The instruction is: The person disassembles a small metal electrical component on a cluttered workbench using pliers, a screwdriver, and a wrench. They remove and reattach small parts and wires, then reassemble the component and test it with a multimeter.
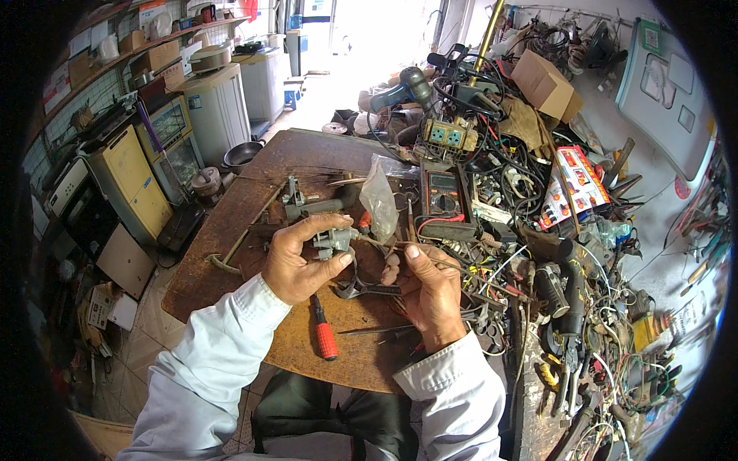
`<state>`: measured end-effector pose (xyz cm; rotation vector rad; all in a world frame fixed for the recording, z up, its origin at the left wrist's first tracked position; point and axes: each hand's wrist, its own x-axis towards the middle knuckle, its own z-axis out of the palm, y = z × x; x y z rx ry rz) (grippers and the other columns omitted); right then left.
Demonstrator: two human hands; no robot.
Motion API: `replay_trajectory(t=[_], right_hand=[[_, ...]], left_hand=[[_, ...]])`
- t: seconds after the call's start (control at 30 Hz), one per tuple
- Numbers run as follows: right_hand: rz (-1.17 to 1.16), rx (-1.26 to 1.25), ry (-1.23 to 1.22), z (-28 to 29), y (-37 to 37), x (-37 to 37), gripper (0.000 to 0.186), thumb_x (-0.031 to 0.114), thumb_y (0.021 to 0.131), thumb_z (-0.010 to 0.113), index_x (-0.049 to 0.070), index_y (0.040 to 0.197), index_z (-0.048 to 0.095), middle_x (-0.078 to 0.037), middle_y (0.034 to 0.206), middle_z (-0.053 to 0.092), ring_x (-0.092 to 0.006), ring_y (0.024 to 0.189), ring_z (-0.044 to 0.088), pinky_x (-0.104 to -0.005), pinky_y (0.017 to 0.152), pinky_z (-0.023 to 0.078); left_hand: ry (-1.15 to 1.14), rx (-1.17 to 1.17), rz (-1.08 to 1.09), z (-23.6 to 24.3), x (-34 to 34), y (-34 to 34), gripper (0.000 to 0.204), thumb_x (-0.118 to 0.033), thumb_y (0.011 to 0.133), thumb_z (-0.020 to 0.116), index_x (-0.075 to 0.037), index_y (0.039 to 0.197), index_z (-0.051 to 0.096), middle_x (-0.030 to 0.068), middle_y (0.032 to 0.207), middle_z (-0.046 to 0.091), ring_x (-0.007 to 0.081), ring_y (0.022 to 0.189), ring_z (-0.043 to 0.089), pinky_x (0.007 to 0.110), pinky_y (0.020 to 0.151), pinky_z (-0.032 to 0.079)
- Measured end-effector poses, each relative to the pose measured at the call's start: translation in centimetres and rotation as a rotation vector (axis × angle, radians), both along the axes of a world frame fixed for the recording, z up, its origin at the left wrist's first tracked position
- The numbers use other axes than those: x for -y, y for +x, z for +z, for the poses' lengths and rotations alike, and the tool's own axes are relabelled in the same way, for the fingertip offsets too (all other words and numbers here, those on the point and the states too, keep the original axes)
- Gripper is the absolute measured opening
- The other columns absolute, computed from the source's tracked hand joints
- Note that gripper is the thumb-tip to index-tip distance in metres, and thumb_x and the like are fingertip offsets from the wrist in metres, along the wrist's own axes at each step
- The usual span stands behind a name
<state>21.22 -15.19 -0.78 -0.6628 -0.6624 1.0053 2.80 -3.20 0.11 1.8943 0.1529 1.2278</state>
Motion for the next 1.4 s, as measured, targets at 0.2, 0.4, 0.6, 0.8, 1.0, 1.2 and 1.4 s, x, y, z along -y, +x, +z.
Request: replay_trajectory(t=[0.2,0.4,0.6,0.8,1.0,1.2,1.4], right_hand=[[0.02,0.015,-0.012,-0.2,-0.2,-0.3,0.024,0.018,0.098,0.067,-0.006,0.1,0.064,-0.014,0.085,0.069,-0.0226,0.069,0.067,-0.0333,0.065,0.057],[-0.046,-0.004,-0.068,0.0,-0.5,0.0,0.023,0.023,0.097,0.067,0.0,0.098,0.064,-0.011,0.078,0.066,-0.0223,0.065,0.065,-0.0347,0.058,0.056],[-0.066,0.002,-0.085,-0.4,-0.6,-0.1,0.024,0.024,0.096,0.069,0.0,0.096,0.064,-0.009,0.076,0.065,-0.0208,0.062,0.063,-0.0334,0.057,0.054],[-0.085,0.006,-0.095,-0.1,-0.3,0.4,0.025,0.025,0.095,0.07,0.001,0.094,0.062,-0.009,0.077,0.064,-0.0207,0.065,0.062,-0.0338,0.061,0.054],[0.035,-0.253,-0.202,0.3,0.2,0.3,0.039,0.036,0.103,0.055,-0.001,0.095,0.061,-0.014,0.074,0.064,-0.0263,0.061,0.062,-0.0406,0.057,0.053],[0.11,-0.205,-0.131,0.8,0.6,1.0,0.027,0.025,0.101,0.061,-0.002,0.096,0.063,-0.015,0.076,0.066,-0.025,0.062,0.064,-0.0378,0.055,0.054],[0.105,-0.167,-0.113,0.6,0.8,1.1,0.024,0.019,0.099,0.063,-0.004,0.095,0.065,-0.015,0.078,0.067,-0.0238,0.061,0.064,-0.0372,0.055,0.055]], left_hand=[[-0.004,-0.018,0.011,0.0,0.2,-0.6,0.045,-0.002,0.086,0.077,-0.002,0.128,0.063,0.0082,0.117,0.069,0.0103,0.102,0.065,0.026,0.084,0.057],[0.032,0.014,0.082,-0.1,0.4,0.4,0.055,-0.003,0.083,0.079,-0.002,0.134,0.058,0.0115,0.116,0.07,0.0146,0.103,0.067,0.03,0.087,0.056],[0.144,-0.005,0.213,-0.6,0.1,0.3,0.064,-0.013,0.08,0.084,-0.002,0.136,0.054,0.0146,0.114,0.069,0.017,0.101,0.068,0.031,0.084,0.057],[-0.043,-0.079,0.091,-0.2,0.5,0.4,0.061,-0.014,0.08,0.085,0.0,0.131,0.055,0.0153,0.112,0.069,0.0216,0.101,0.069,0.034,0.086,0.056],[0.183,-0.042,0.234,-0.6,-0.5,0.4,0.061,-0.007,0.073,0.086,-0.001,0.128,0.059,0.016,0.117,0.067,0.0259,0.104,0.068,0.036,0.09,0.054],[0.145,-0.044,0.194,-0.5,-0.7,0.3,0.061,-0.005,0.073,0.085,-0.001,0.128,0.059,0.0167,0.118,0.067,0.0281,0.107,0.067,0.037,0.094,0.053],[0.119,-0.031,0.149,-1.1,-1.0,0.3,0.062,-0.004,0.071,0.085,-0.002,0.128,0.06,0.0169,0.12,0.067,0.0295,0.109,0.067,0.038,0.095,0.052]])
